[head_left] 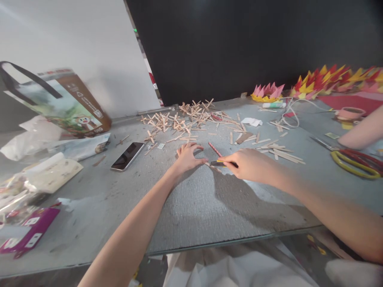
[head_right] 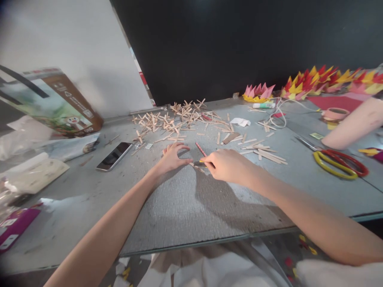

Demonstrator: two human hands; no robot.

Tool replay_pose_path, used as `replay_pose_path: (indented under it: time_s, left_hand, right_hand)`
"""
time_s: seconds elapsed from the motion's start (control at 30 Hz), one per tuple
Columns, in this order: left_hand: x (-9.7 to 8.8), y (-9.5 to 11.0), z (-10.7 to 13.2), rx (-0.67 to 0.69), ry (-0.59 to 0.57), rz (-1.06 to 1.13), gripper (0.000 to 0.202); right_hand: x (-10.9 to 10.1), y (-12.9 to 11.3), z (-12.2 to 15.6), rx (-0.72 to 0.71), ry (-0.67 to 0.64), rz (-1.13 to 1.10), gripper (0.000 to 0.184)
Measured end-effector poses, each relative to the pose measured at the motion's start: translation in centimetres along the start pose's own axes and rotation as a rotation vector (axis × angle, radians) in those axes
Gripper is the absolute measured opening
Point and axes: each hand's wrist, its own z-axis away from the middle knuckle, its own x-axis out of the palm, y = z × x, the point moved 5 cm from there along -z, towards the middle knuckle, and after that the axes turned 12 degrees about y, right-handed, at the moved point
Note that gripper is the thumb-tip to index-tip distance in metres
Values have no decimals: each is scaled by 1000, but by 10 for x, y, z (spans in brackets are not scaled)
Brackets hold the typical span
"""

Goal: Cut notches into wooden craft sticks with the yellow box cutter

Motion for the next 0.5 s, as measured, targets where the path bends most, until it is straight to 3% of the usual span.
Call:
replay_pose_path:
  time_s: [0.17,0.27,0.4,0.5]
  left_hand:
    - [-1,1,2,4,30,46,43]
    - [1,-3,1,-25,80,68,24]
    - [5,-16,-5,-109,180,87,23]
    - [7,-27,-10,-181,256,116,26]
  right_hand:
    - [-9,-17,-20,-155,-42,82,32]
    - [-14,-31,-33,-208,-106,167,26]
    - [-21,-48,-47,-216,-194,234,19]
    - [-22,-54,-54,-170,-333,261,16]
